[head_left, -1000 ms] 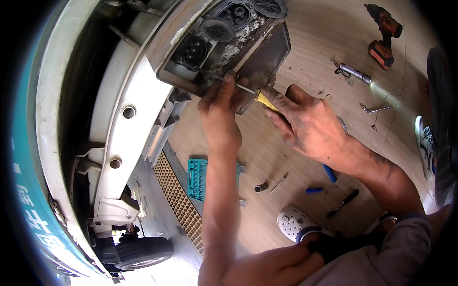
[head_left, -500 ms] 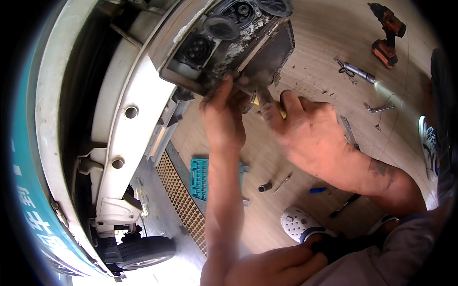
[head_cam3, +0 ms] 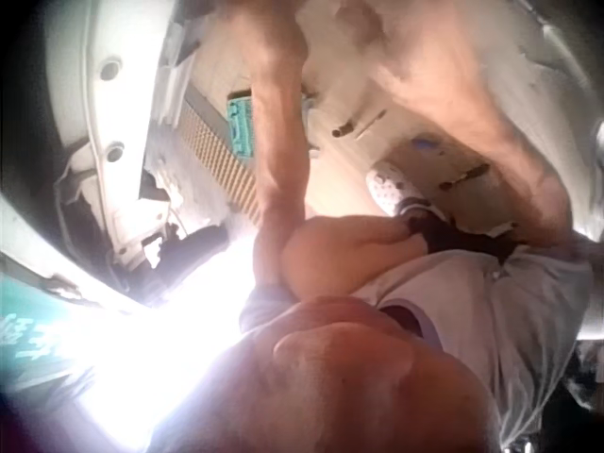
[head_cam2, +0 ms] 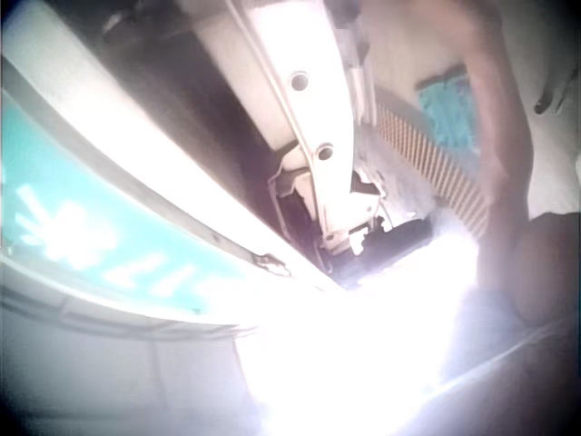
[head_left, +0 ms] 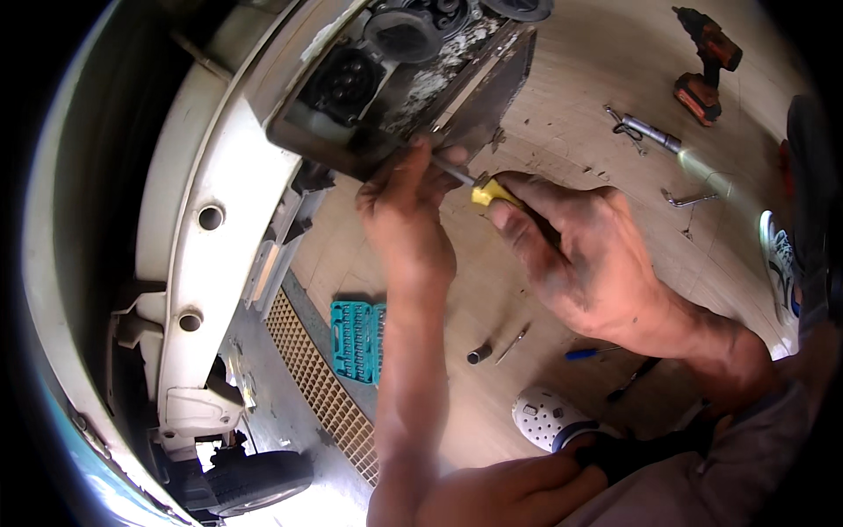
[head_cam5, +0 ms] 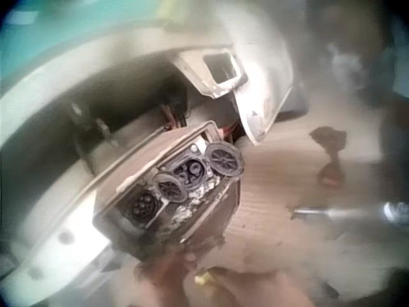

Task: The person removes screws and internal components of an electric vehicle charging port using a screwdriver, and then manipulates wires and connectors by hand to replace parts of the assembly.

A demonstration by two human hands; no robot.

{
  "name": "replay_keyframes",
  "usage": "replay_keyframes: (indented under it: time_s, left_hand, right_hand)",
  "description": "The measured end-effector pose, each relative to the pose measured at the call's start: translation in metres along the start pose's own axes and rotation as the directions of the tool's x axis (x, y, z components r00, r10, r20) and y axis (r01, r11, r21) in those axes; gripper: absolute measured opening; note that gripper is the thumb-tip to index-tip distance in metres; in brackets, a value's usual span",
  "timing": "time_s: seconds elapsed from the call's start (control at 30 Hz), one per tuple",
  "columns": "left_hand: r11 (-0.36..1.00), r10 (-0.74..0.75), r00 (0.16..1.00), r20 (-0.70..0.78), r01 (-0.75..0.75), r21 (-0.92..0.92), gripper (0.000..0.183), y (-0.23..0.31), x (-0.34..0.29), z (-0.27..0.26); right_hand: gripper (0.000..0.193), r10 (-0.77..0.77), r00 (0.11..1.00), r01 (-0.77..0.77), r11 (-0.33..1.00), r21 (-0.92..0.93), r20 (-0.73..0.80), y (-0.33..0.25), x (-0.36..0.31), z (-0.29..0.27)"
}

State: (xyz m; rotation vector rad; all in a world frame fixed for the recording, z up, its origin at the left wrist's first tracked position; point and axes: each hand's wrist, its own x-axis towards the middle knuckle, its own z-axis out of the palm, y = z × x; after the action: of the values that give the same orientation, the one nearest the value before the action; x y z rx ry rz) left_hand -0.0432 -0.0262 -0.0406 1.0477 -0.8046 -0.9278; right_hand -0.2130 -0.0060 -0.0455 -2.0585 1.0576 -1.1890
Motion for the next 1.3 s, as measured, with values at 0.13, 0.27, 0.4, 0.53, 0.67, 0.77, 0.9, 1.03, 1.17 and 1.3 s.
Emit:
replay_keyframes:
  time_s: [0.13,0.27,0.4,0.53,0.67,0.77,0.9,1.03,1.17,1.3]
  left_hand:
    - [1.000,0.019,0.999,-0.050,-0.017,0.023,0.018,0.000,-0.003,0.004]
    - [0.999,-0.023,0.998,0.051,0.025,-0.044,0.020,-0.004,-0.003,0.003]
    - [1.000,-0.021,1.000,-0.007,0.021,-0.008,0.019,-0.002,0.000,0.001]
    - [0.991,-0.070,0.997,0.035,0.074,-0.108,0.025,-0.003,0.006,-0.008]
    - [0.988,-0.105,0.994,0.035,0.108,-0.114,0.022,-0.005,0.008,-0.012]
    - [0.992,-0.089,0.996,0.006,0.090,-0.085,0.021,-0.006,0.007,-0.007]
    - [1.000,0.017,0.999,-0.045,-0.016,0.027,0.019,-0.004,0.002,0.001]
    - [0.971,0.109,0.994,-0.009,-0.105,0.216,0.016,-0.002,0.002,-0.005]
    - [0.991,0.057,0.995,-0.080,-0.046,0.129,0.015,-0.003,-0.007,0.005]
    - [0.997,-0.068,0.995,-0.073,0.070,0.037,0.016,0.002,-0.001,-0.005]
  right_hand:
    - [0.029,0.356,0.893,-0.439,0.822,0.363,0.275,-0.006,0.013,-0.014]
    - [0.033,0.458,0.831,-0.549,0.585,0.597,0.316,-0.002,0.009,0.000]
    - [0.029,0.210,0.929,-0.272,0.946,0.179,0.305,0.000,0.018,-0.019]
    - [0.032,-0.221,0.959,0.284,0.793,-0.539,0.180,-0.012,-0.001,-0.008]
    - [0.031,-0.204,0.973,0.232,0.860,-0.455,0.110,-0.009,-0.001,-0.002]
    - [0.024,-0.062,0.997,0.072,0.967,-0.246,0.046,-0.003,0.004,-0.001]
    - [0.027,0.139,0.965,-0.218,0.895,0.389,0.222,0.004,0.014,-0.005]
    - [0.035,0.321,0.804,-0.593,0.482,0.645,0.500,0.003,0.022,-0.016]
    - [0.025,0.129,0.989,-0.149,0.846,0.512,0.075,0.027,0.005,0.026]
    - [0.019,-0.179,0.968,0.170,0.983,-0.067,-0.175,0.010,-0.007,0.028]
